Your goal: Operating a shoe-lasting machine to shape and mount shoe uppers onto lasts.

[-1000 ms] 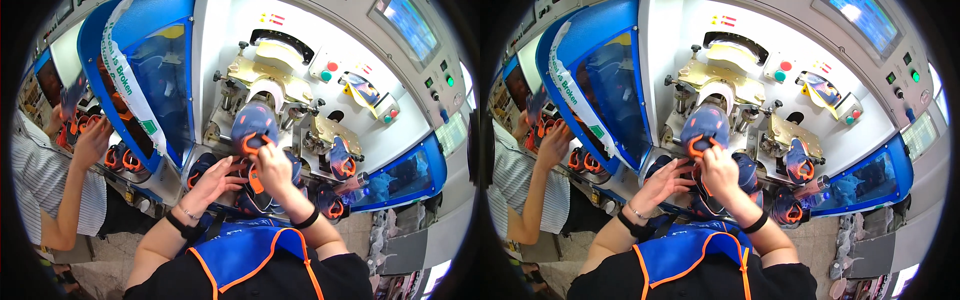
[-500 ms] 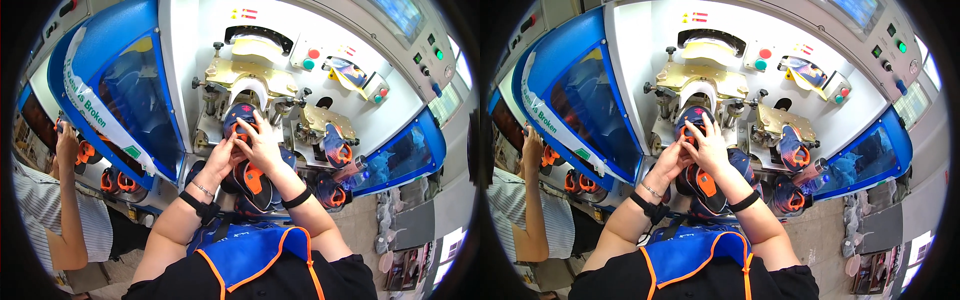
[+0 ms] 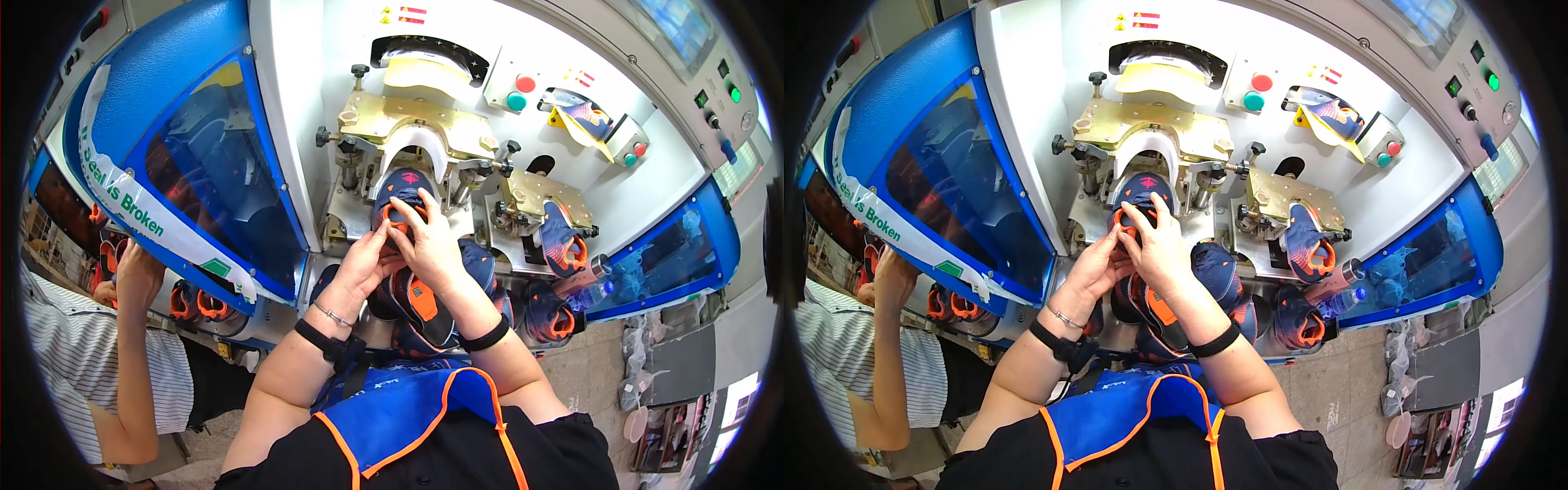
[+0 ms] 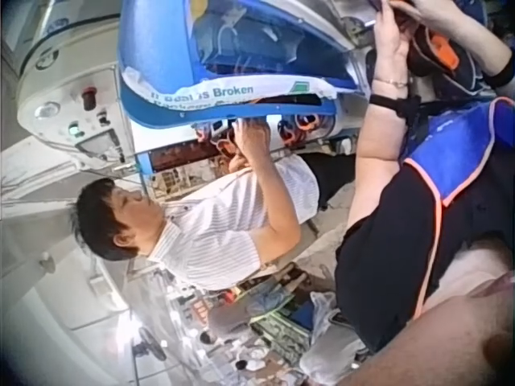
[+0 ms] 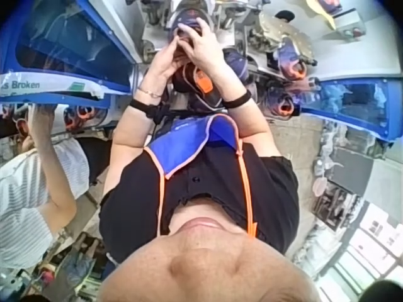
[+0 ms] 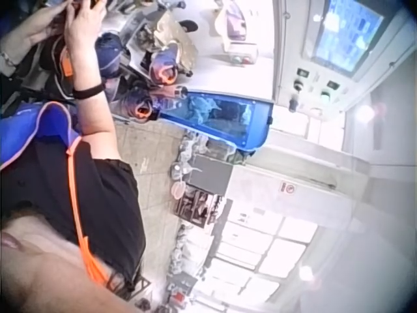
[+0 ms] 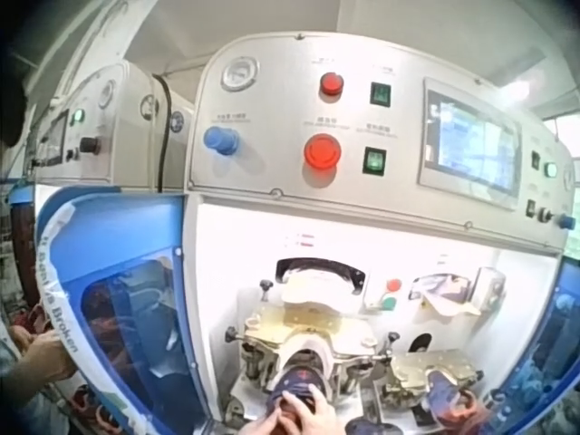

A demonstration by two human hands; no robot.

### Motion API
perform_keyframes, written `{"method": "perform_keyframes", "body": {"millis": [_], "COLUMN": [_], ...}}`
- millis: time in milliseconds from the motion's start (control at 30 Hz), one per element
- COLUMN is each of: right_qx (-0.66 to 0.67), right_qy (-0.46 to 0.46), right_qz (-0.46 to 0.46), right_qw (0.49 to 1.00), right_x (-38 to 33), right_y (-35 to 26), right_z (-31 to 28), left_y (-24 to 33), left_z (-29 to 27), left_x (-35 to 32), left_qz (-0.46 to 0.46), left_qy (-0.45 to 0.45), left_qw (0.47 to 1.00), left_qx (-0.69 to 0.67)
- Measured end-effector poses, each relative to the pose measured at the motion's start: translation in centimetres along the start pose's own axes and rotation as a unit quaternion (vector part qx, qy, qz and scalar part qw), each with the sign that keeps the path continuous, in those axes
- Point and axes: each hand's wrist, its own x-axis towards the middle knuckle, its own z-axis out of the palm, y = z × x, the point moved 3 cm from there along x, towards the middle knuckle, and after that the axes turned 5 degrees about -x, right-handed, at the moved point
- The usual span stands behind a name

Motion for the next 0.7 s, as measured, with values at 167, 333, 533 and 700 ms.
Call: {"method": "perform_keyframes", "body": {"millis": [167,333,533,700], "right_qx": [-0.007,-0.008,-0.011,-0.004], "right_qy": [-0.005,-0.012,-0.013,-0.018], "right_qz": [-0.006,0.001,0.003,0.013], "right_qw": [1.0,1.0,1.0,1.0], "right_x": [0.12,0.22,0.19,0.09], "right_y": [0.04,0.11,0.14,0.3], "right_z": [-0.18,-0.09,0.09,0.24], "left_y": [-0.29,-0.39,-0.36,-0.71], "left_z": [0.22,0.14,-0.14,-0.26], "left_x": [-0.1,-0.09,0.21,0.32], "left_qz": [-0.001,-0.005,-0.009,-0.01], "left_qy": [0.019,0.03,0.017,0.015], "left_qw": [1.0,1.0,1.0,1.0], "left_qx": [0.002,-0.003,-0.003,-0.007]}}
